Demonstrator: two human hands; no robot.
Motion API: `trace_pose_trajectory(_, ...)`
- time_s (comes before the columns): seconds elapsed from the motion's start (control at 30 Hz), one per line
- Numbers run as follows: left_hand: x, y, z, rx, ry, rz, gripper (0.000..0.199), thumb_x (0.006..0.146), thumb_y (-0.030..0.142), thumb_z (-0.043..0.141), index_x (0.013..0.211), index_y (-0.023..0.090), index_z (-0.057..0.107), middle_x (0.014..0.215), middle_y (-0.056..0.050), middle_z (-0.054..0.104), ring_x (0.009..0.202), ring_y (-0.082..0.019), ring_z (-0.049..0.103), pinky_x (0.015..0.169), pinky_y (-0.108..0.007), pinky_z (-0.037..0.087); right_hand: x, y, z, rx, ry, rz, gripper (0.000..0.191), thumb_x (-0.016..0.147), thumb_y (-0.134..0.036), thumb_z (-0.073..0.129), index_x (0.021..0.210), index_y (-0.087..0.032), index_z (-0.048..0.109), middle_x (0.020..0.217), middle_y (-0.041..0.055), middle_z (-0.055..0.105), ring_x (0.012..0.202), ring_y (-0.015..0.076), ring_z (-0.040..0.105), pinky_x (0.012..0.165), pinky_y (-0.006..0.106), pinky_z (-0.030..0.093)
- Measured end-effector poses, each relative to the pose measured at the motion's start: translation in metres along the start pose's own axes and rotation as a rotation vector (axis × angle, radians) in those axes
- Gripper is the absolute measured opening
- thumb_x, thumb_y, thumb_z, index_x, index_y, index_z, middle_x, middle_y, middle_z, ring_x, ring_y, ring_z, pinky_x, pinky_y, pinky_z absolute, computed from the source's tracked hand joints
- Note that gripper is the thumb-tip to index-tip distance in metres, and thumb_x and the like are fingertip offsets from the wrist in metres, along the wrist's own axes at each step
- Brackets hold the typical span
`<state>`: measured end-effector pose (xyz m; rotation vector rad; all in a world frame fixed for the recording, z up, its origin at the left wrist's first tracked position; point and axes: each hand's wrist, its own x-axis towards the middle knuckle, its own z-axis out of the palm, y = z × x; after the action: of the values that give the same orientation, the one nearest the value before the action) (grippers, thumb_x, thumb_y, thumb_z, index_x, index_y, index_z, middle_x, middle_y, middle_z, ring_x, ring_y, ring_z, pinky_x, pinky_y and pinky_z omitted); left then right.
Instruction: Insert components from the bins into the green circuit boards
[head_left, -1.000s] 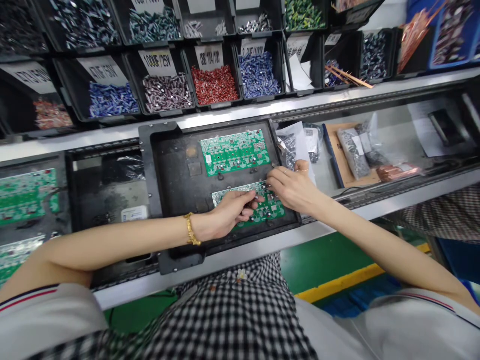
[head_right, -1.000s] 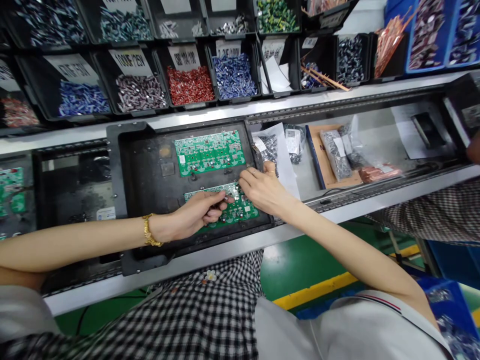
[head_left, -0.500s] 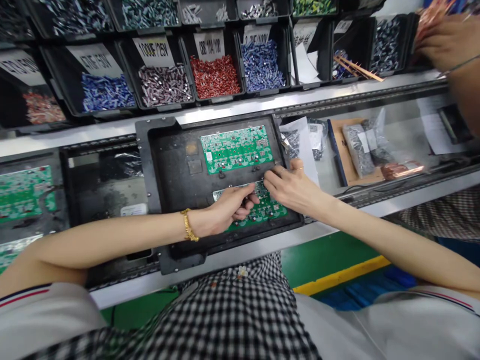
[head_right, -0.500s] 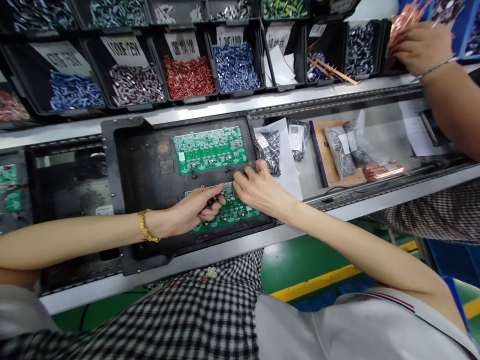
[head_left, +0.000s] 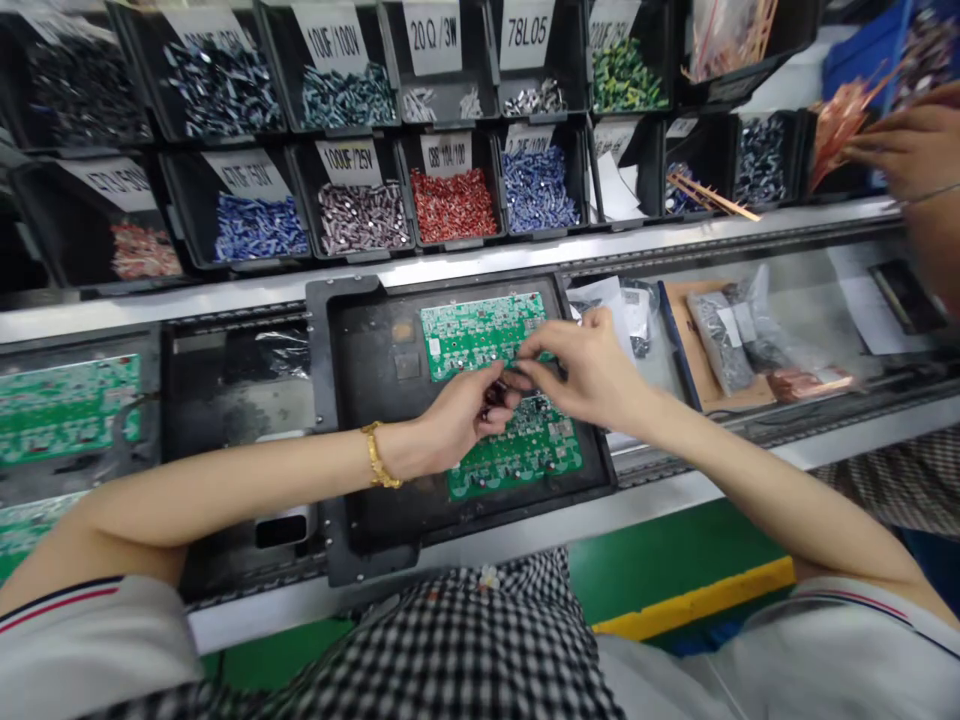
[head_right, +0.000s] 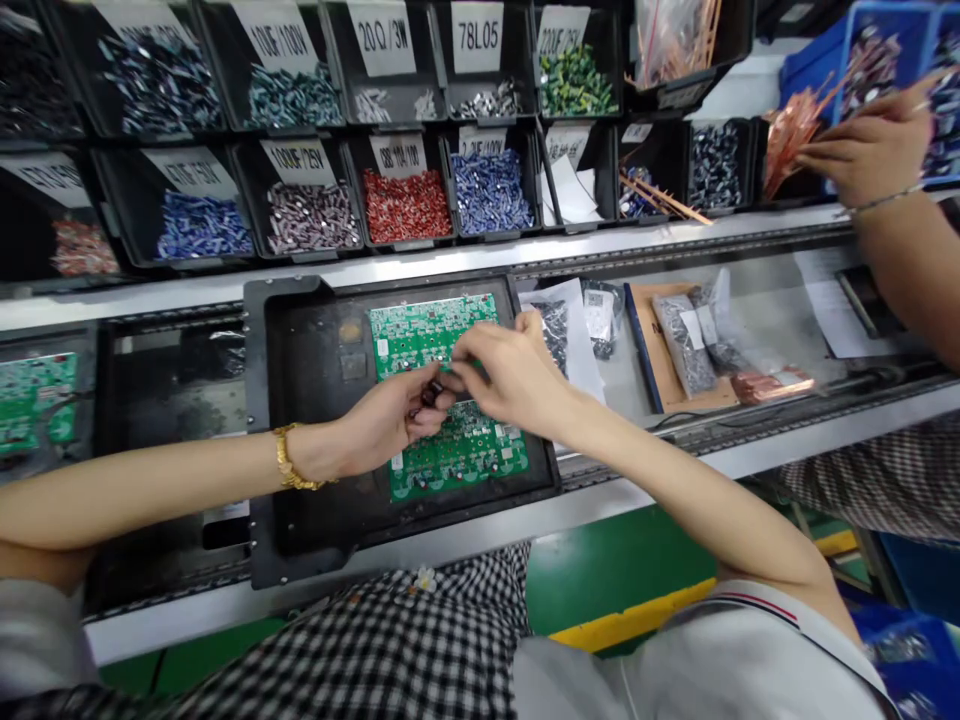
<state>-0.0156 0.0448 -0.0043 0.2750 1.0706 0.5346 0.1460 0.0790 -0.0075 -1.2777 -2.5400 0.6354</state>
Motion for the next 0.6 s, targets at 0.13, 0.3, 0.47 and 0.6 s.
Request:
trace_pose_trajectory(0.13, 0.015, 0.024, -0.012, 0.038, 0.044, 0.094, 0.015, 0.09, 0.012, 0.041, 0.085, 0.01, 0.055, 0.07, -0.003, 0.055, 0.044, -0.002, 0.033, 0.043, -0.017, 0.019, 0.047, 0.042, 0.006, -0.26, 0.01, -0.033, 0.018, 0.085, -0.019, 0.037, 0.086, -0.016, 0.055, 0.091, 0.0063, 0.062, 0.082, 0.0207, 0.052, 0.073, 0.035, 0.019)
trace_pose_trajectory(0.3, 0.031, 0.037, -0.021, 0.104, 0.059, 0.17, 0.019, 0.088, 0.024, 0.051, 0.074, 0.012, 0.056, 0.063, 0.001, 0.047, 0.045, -0.002, 0.031, 0.044, -0.018, 0.017, 0.069, 0.068, 0.012, -0.303, -0.072, -0.143, 0.017, 0.084, -0.018, 0.036, 0.084, -0.017, 0.053, 0.088, 0.0044, 0.06, 0.086, 0.0209, 0.05, 0.071, 0.034, 0.018)
trace_pose_trajectory(0.47, 0.04, 0.044, -0.02, 0.08, 0.055, 0.166, 0.015, 0.087, 0.013, 0.049, 0.081, 0.009, 0.062, 0.071, -0.003, 0.053, 0.048, -0.002, 0.033, 0.044, -0.016, 0.019, 0.065, 0.067, 0.011, -0.37, -0.086, -0.191, 0.017, 0.086, -0.017, 0.036, 0.086, -0.016, 0.053, 0.09, 0.0049, 0.06, 0.088, 0.0209, 0.049, 0.072, 0.036, 0.019)
trace_pose_trajectory(0.6, 0.042, 0.046, -0.02, 0.087, 0.067, 0.163, 0.017, 0.088, 0.014, 0.048, 0.078, 0.008, 0.061, 0.069, -0.003, 0.051, 0.047, -0.001, 0.03, 0.043, -0.016, 0.017, 0.065, 0.067, 0.016, -0.488, -0.078, -0.225, 0.021, 0.086, -0.012, 0.034, 0.088, -0.015, 0.055, 0.091, 0.0078, 0.059, 0.087, 0.0219, 0.049, 0.075, 0.038, 0.021)
